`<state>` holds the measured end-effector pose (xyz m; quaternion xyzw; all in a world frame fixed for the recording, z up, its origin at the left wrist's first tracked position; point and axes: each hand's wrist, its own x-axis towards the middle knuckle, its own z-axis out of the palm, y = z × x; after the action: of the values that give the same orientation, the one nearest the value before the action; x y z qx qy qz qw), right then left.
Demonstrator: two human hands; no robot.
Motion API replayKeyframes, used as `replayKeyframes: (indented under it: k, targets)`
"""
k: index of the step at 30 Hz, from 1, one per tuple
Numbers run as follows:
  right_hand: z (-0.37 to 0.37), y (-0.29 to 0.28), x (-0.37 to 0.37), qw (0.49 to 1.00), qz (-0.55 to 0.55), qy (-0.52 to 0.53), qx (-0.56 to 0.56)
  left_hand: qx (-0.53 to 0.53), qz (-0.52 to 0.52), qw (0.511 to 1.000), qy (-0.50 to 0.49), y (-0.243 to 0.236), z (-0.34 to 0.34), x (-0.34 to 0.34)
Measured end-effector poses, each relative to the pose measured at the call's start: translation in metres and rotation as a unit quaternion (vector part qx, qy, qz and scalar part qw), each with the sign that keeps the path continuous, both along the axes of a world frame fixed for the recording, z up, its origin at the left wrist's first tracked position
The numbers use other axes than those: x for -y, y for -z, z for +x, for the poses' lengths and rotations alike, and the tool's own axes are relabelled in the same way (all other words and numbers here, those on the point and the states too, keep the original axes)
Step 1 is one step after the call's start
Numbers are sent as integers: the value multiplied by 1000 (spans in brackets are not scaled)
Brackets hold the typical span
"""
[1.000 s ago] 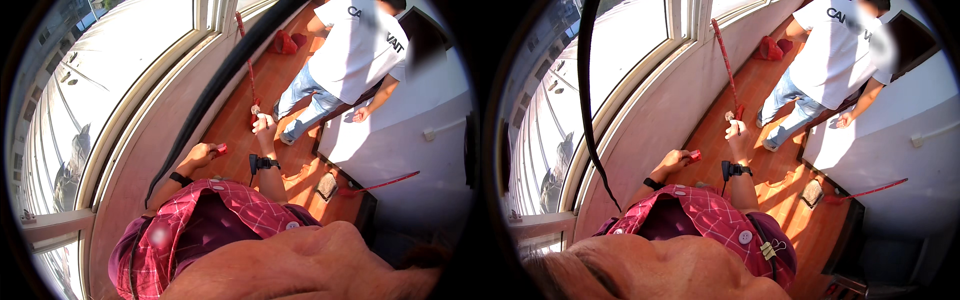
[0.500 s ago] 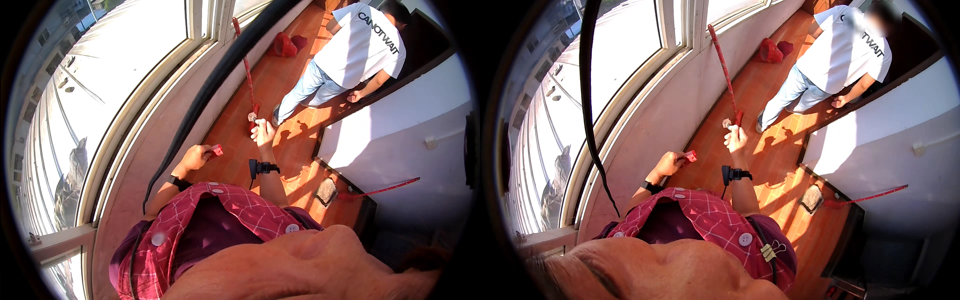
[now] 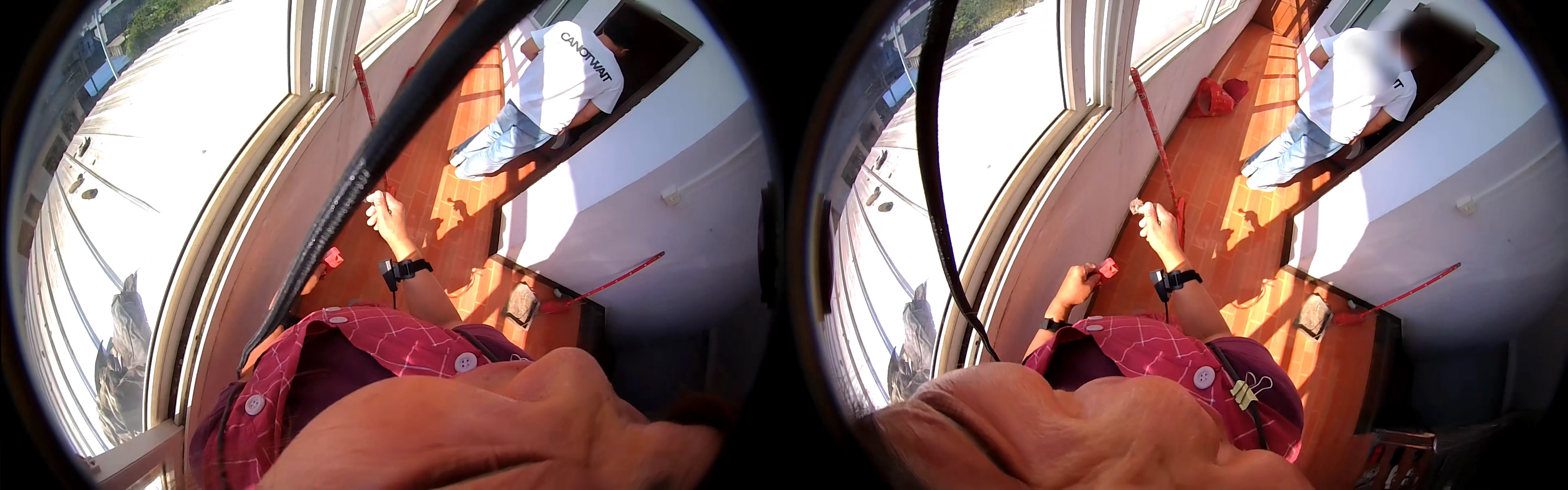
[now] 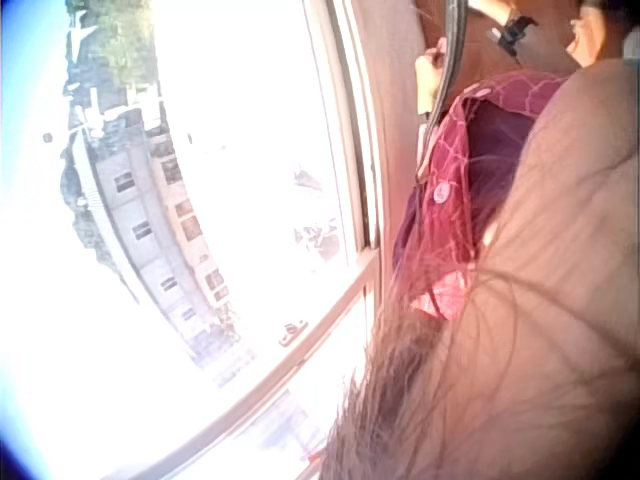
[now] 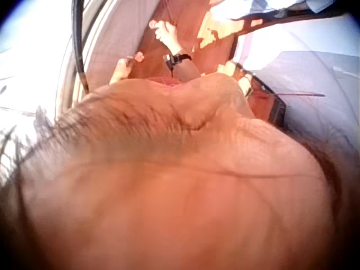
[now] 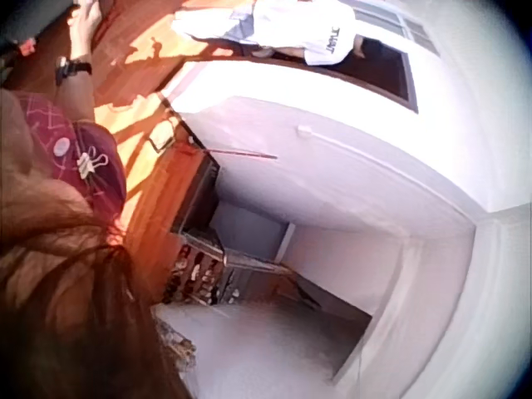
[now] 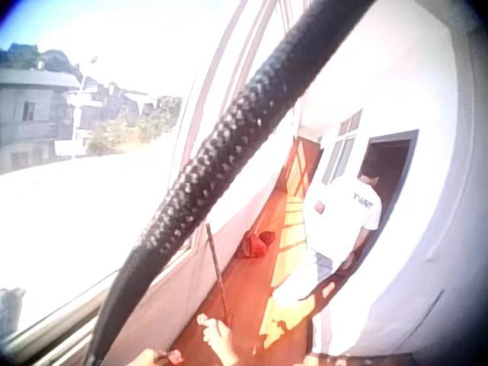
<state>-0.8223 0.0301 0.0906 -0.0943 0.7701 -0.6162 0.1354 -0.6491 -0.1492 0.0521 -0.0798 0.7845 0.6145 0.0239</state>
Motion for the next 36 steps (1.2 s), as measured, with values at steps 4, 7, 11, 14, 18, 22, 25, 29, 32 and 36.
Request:
replayKeyframes:
  k: [4, 7, 11, 14, 18, 22, 25, 29, 32, 36]
  targets:
    - [-7, -3, 10, 998, 13, -2, -59, 4, 20, 997, 75, -18, -34, -2]
    - [-20, -4, 4, 990, 21, -20, -138, -11, -30, 997, 74, 2, -84, 7]
    - [-46, -4, -51, 974, 47, 56, -215, -25, 152, 986, 57, 25, -171, -5]
    - [-56, -17, -117, 976, 40, 163, -142, -115, -44, 980, 158, -13, -220, -50]
    - [-67, -26, -175, 962, 60, 238, -122, -94, 12, 971, 220, -20, -248, -107]
    - [-64, 4, -230, 949, 66, 291, -102, -42, 34, 963, 266, -24, -262, -159]
    - [-52, 19, -253, 948, 91, 304, -35, 25, 43, 947, 318, -39, -270, -181]
    - [-50, 16, -258, 939, 76, 335, 18, 19, 48, 946, 319, 11, -288, -193]
    - [-57, 19, -254, 942, 76, 326, 35, -31, 3, 956, 291, 31, -289, -189]
    - [-54, 34, -262, 943, 74, 323, 31, 29, 36, 944, 326, 12, -291, -196]
